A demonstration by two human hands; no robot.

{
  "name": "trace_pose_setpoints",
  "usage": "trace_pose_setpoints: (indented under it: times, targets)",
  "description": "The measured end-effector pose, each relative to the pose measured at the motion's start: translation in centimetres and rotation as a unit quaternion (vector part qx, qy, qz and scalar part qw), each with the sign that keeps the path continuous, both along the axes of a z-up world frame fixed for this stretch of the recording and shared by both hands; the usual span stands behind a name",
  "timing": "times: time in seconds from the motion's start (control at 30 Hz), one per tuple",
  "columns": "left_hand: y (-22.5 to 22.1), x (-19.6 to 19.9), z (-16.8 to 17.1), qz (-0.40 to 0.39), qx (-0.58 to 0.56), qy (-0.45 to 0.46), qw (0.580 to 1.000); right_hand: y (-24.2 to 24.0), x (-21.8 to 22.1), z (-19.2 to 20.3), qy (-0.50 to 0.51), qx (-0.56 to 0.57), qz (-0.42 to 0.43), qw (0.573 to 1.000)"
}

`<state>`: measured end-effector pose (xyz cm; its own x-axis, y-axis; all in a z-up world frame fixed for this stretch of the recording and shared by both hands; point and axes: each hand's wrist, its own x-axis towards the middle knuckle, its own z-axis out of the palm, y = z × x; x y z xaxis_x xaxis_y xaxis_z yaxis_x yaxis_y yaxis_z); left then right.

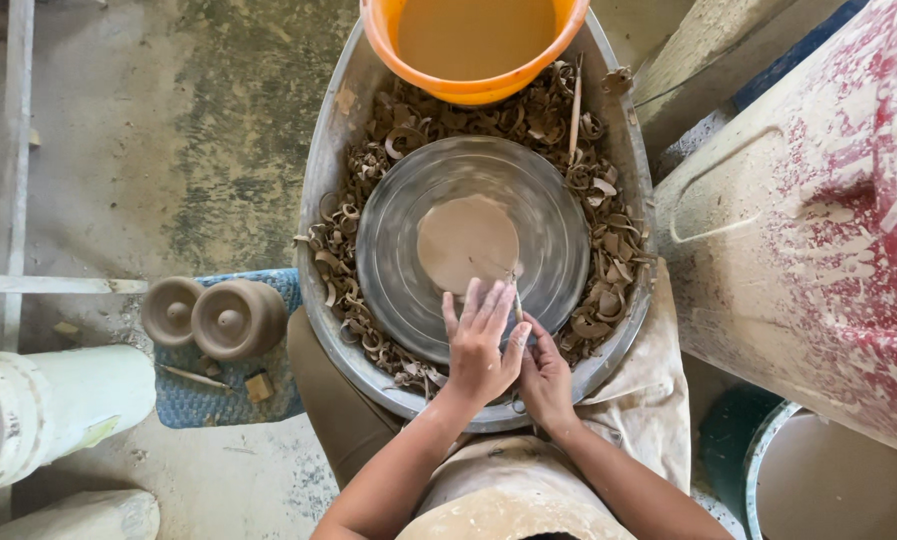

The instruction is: The person shapes a lump of clay on a spinning pottery wheel using a wooden rib tool and their hands. They smooth the surface and refine the form of the clay piece as it rotates.

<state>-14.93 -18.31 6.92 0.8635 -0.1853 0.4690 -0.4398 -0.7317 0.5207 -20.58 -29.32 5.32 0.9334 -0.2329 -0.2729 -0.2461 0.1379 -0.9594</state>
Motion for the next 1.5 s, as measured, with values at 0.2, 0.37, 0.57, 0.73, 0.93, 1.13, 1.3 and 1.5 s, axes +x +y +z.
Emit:
trace_pose_setpoints:
  times: [0.2, 0.37, 0.57, 0.73, 0.93, 1.13, 1.3, 1.5]
  targets:
    - [-0.5, 0.5, -0.6, -0.002, 0.054, 0.056, 0.997, 0.0, -0.3, -0.7, 0.002, -0.109, 0.022, 0.994]
    - [-0.4, 0.6, -0.5, -0.012, 0.071, 0.076, 0.995, 0.3, -1.0, -2.8, 0.012, -0.144, 0.020, 0.989]
    - [-0.4, -0.1, -1.5, -0.002, 0.093, 0.084, 0.992, 0.6, -1.3, -2.7, 0.002, -0.187, 0.037, 0.982]
    - [-0.3, -0.2, -1.6, 0.020, 0.095, 0.053, 0.994, 0.5, -1.2, -2.5, 0.001, -0.182, 0.051, 0.982]
    - [-1.2, -0.7, -1.3, 0.076, -0.071, 0.019, 0.994, 0.1, -1.8, -4.4, 0.003, -0.191, 0.051, 0.980]
    - [-1.8, -1.6, -2.9, 0.104, -0.320, 0.334, 0.881, 0.2, -1.2, -3.2, 0.001, -0.200, 0.062, 0.978]
    - [-2.3, -1.3, -1.7, 0.149, -0.363, 0.404, 0.826, -0.4, -1.5, -3.9, -0.013, -0.206, 0.072, 0.976]
    - [-2.6, -2.1, -2.3, 0.173, -0.365, 0.389, 0.828, -0.3, -1.9, -4.1, -0.009, -0.212, 0.087, 0.973]
